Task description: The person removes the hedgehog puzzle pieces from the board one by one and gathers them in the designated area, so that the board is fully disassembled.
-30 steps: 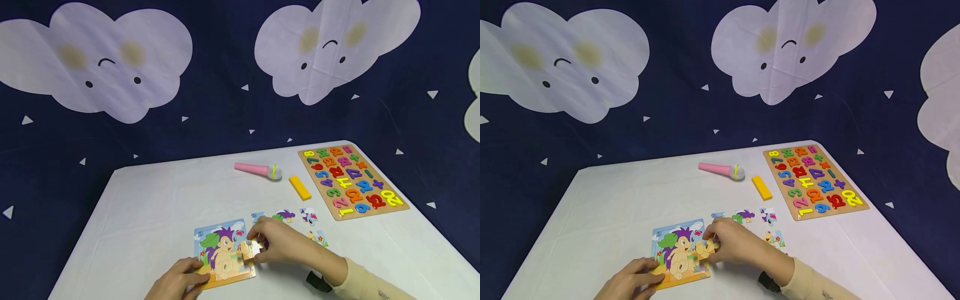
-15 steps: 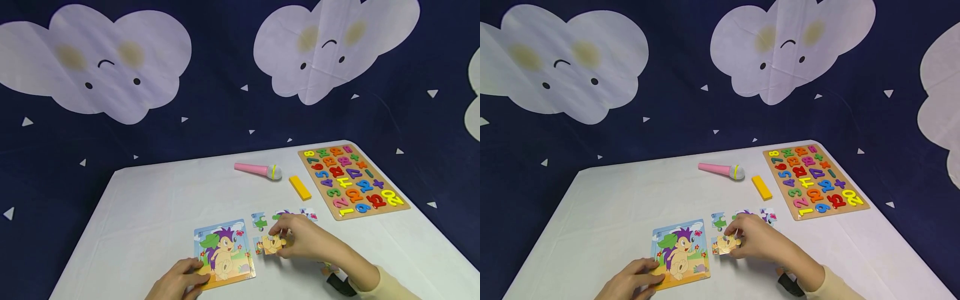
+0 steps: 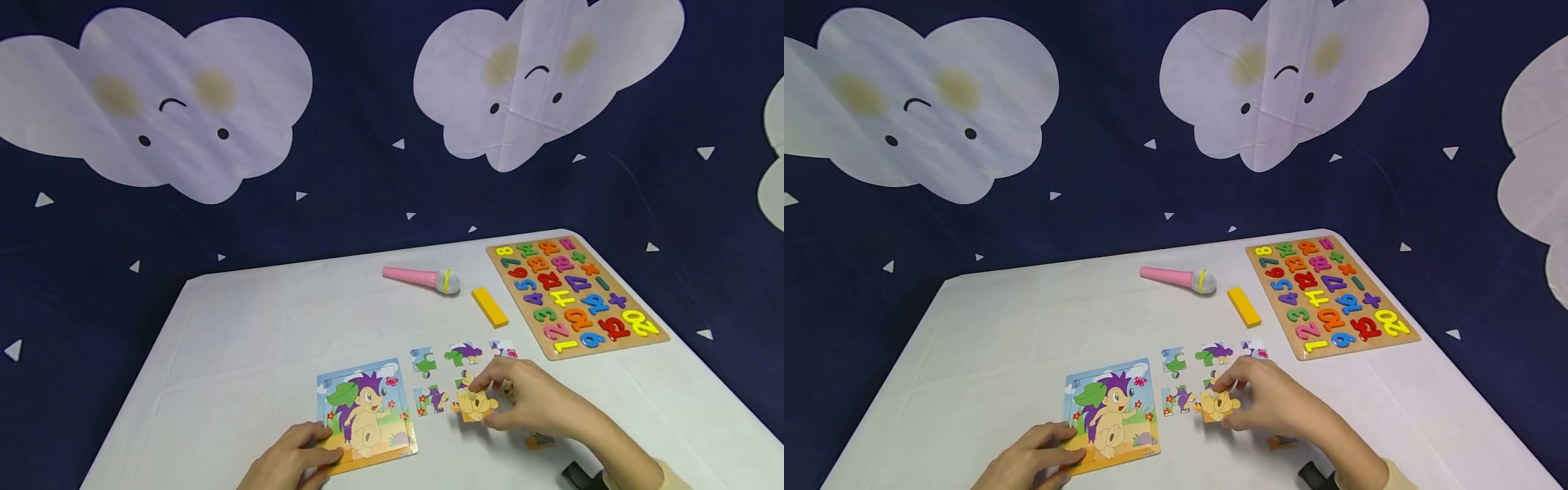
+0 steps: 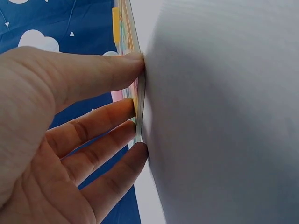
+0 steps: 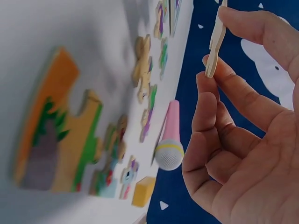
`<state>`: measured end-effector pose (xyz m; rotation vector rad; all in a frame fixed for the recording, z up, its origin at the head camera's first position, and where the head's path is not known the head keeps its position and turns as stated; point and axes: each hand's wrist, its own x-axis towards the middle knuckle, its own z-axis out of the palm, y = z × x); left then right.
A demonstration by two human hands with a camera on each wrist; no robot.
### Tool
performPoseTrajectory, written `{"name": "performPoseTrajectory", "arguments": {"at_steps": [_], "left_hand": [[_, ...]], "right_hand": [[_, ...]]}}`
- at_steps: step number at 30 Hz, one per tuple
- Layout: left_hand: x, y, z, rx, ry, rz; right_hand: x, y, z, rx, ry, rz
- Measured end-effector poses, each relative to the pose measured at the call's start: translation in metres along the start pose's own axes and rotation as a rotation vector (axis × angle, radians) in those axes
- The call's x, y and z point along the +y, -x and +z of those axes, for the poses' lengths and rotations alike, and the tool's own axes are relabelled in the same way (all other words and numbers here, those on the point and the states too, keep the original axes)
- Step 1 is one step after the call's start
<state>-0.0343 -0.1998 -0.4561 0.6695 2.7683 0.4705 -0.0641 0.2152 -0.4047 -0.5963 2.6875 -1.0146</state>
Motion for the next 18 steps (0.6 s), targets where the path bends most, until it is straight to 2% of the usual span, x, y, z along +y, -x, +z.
{"name": "performPoseTrajectory", "arguments": {"at_steps": [9, 18], "left_hand": [[-0.002, 0.000, 0.000, 0.012, 0.005, 0.010], [-0.001, 0.002, 0.002, 0.024, 0.020, -0.018]], "right_hand": [[0.013, 0.007, 0.005, -0.036, -0.025, 0.076], [0.021, 0.010, 0.013, -0.077, -0.030, 0.062]]}}
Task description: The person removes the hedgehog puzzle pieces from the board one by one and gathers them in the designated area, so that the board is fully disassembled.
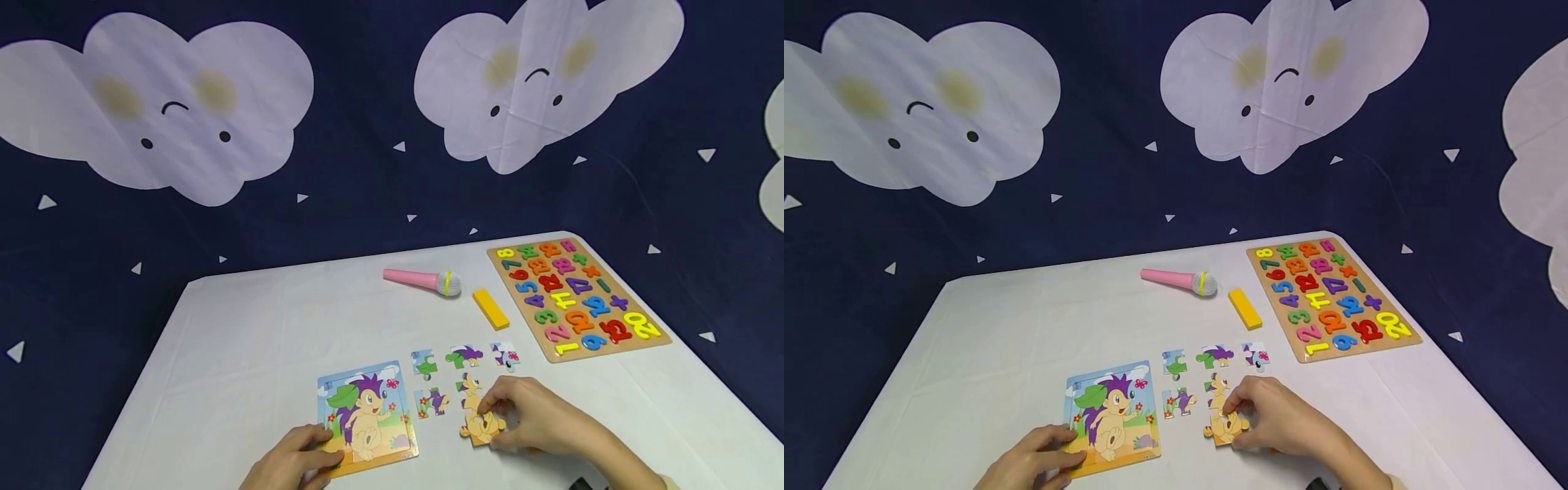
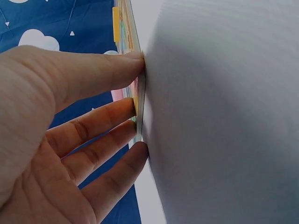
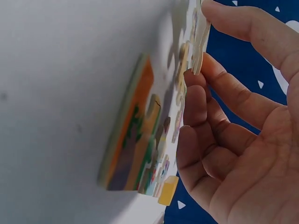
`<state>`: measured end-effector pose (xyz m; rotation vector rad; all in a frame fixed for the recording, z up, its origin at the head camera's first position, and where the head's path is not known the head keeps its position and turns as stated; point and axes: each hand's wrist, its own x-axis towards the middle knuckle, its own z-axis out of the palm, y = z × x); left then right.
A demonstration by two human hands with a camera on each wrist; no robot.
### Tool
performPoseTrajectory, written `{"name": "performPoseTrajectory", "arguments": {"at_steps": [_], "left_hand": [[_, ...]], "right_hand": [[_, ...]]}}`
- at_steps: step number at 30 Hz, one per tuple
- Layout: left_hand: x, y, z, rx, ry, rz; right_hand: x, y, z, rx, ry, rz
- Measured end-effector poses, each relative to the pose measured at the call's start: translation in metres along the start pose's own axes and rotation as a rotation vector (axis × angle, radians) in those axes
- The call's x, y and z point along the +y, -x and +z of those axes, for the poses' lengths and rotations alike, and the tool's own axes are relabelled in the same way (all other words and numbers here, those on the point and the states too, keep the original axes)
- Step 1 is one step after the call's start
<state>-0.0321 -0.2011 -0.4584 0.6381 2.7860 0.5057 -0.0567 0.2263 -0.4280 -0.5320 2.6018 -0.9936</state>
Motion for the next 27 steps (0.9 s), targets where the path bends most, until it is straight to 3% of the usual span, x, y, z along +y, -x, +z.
{"name": "performPoseTrajectory", "arguments": {"at_steps": [27], "left_hand": [[-0.0002, 0.0000, -0.0019, 0.017, -0.035, 0.056]], "right_hand": [[0.0027, 0.0054, 0.0071, -0.002, 0.044, -0.008]]}}
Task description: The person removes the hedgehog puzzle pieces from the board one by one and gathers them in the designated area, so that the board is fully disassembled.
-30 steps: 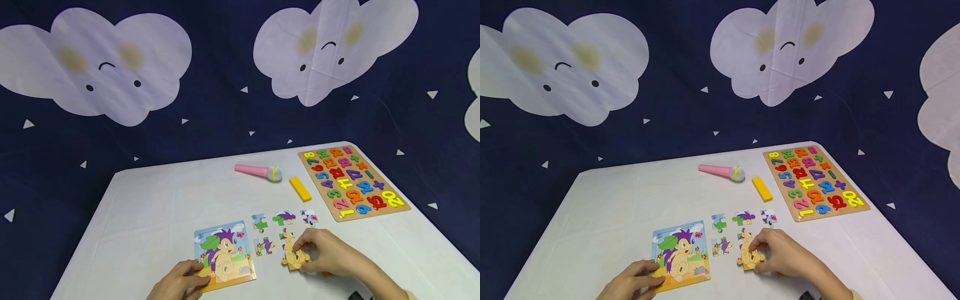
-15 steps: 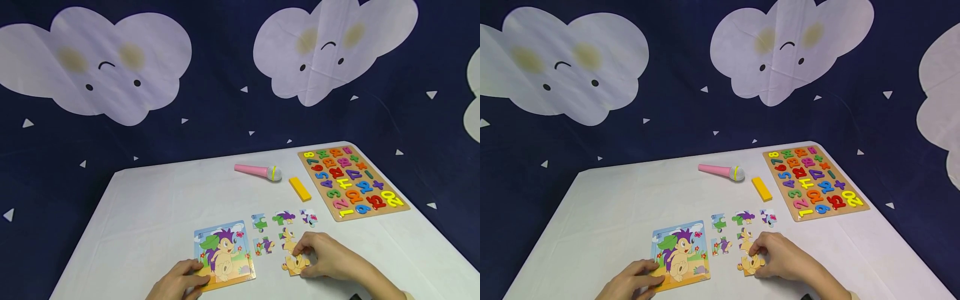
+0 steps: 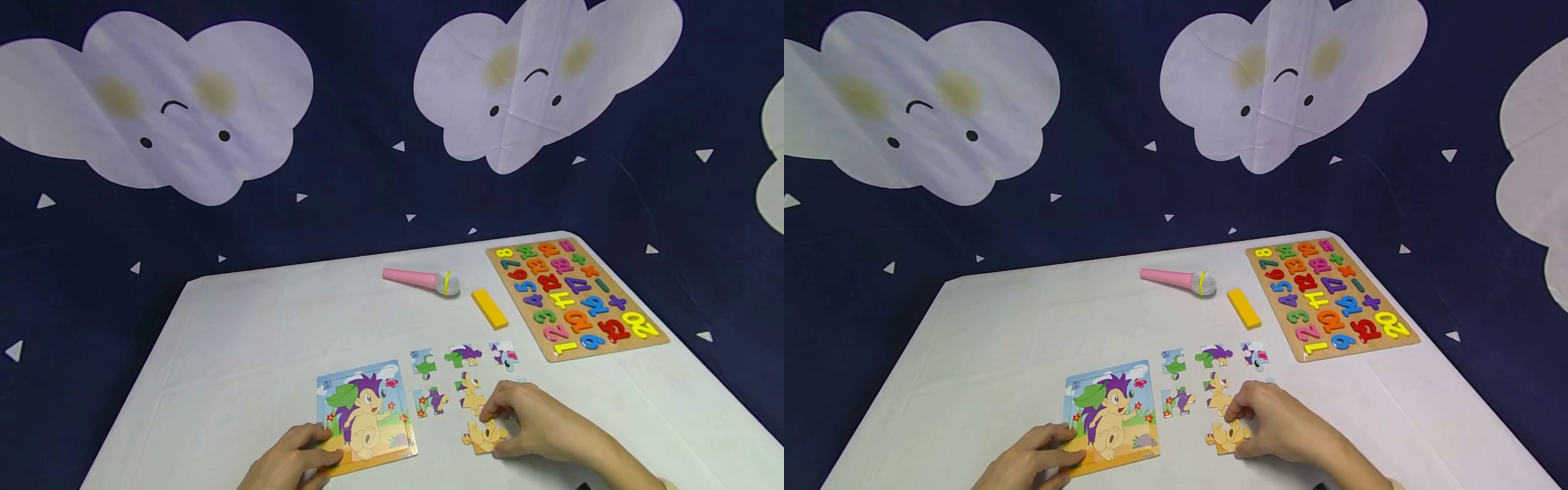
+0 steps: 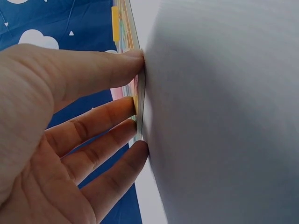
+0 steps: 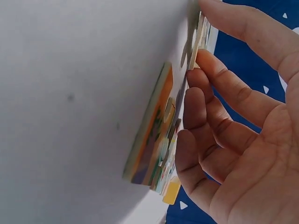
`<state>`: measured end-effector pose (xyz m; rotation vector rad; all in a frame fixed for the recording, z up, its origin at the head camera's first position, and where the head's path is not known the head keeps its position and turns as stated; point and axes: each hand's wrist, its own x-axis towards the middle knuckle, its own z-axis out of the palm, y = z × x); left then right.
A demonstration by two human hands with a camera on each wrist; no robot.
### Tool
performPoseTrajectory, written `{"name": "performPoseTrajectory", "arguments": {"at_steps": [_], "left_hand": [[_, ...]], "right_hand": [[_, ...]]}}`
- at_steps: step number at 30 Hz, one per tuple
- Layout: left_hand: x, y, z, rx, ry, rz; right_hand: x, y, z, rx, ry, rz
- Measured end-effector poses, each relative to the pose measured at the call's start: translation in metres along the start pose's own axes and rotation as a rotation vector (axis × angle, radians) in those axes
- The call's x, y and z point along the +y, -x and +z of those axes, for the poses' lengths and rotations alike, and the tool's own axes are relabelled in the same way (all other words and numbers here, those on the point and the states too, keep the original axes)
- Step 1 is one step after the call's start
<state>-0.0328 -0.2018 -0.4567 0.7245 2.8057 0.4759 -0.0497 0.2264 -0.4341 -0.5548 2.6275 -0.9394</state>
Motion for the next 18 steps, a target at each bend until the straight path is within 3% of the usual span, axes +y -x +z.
{"name": "performPoseTrajectory", "arguments": {"at_steps": [18], "left_hand": [[0.0013, 0.0015, -0.0021, 0.012, -0.016, 0.009]], "right_hand": [[-0.0010, 0.0009, 0.0018, 0.006, 0.065, -0.049]]}}
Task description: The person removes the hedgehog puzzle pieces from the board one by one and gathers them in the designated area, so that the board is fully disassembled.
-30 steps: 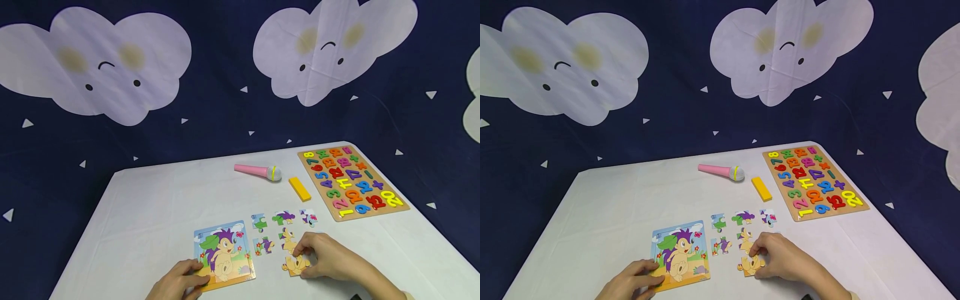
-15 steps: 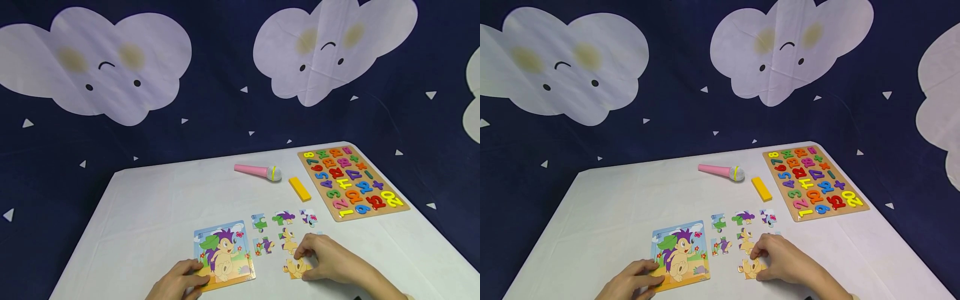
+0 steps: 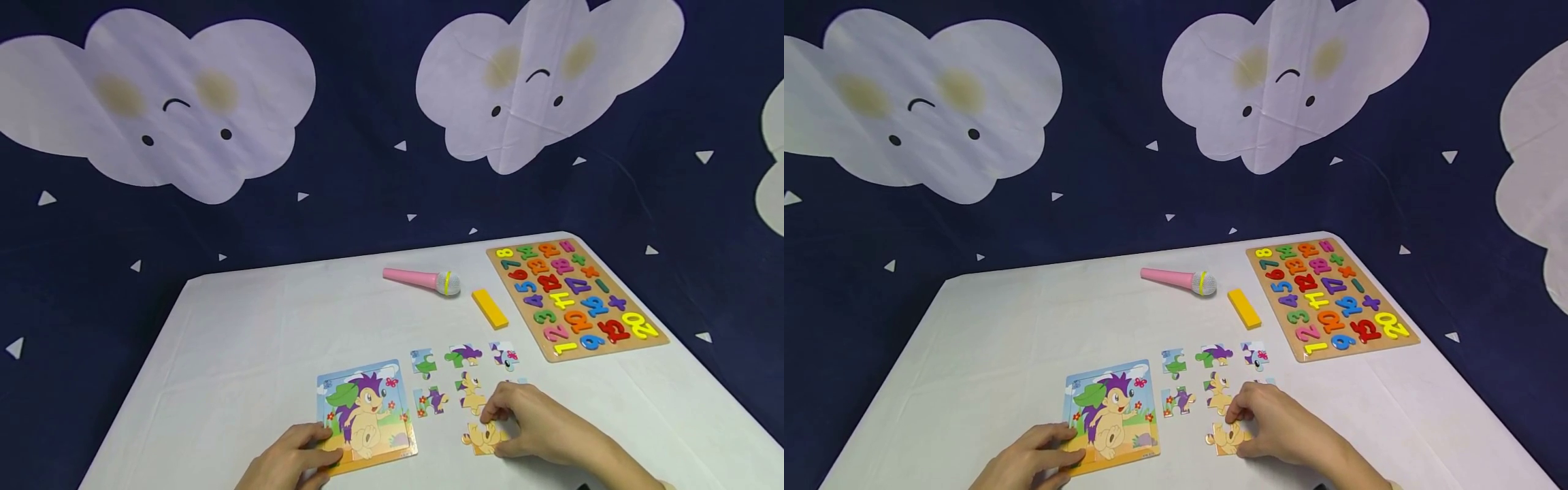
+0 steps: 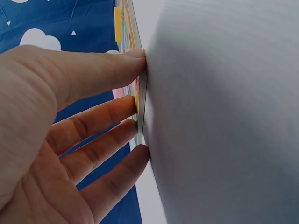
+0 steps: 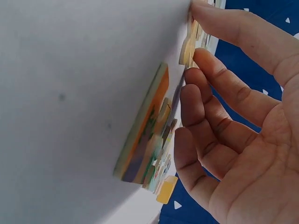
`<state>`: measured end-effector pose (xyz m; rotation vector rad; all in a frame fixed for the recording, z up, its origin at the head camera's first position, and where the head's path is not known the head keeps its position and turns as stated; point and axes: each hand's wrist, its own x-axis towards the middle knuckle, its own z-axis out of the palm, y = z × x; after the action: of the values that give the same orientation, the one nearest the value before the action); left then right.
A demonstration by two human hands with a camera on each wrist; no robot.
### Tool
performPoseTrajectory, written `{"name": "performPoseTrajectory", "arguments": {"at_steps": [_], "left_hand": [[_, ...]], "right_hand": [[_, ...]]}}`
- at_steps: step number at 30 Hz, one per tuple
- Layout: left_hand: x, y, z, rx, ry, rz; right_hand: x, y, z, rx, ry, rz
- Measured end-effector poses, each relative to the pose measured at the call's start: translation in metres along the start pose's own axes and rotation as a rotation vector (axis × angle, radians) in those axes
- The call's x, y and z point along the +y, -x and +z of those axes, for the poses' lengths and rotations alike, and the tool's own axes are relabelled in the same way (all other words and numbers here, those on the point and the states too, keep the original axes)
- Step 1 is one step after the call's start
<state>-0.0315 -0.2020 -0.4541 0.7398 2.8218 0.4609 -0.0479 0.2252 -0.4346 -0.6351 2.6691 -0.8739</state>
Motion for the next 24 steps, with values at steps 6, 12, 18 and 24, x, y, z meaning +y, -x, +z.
{"name": "performPoseTrajectory", "arguments": {"at_steps": [6, 12, 18, 24], "left_hand": [[0.002, 0.000, -0.002, -0.010, -0.019, -0.011], [0.003, 0.000, -0.003, -0.009, -0.022, -0.016], [0.003, -0.001, -0.005, -0.030, 0.037, -0.050], [0.001, 0.000, -0.012, -0.014, 0.121, -0.070]], "right_hand": [[-0.001, 0.000, -0.005, -0.006, -0.019, 0.002], [-0.008, -0.005, -0.009, 0.010, -0.032, -0.015], [-0.023, -0.019, -0.012, 0.033, -0.021, -0.071], [-0.042, -0.035, -0.017, 0.032, 0.010, -0.060]]}}
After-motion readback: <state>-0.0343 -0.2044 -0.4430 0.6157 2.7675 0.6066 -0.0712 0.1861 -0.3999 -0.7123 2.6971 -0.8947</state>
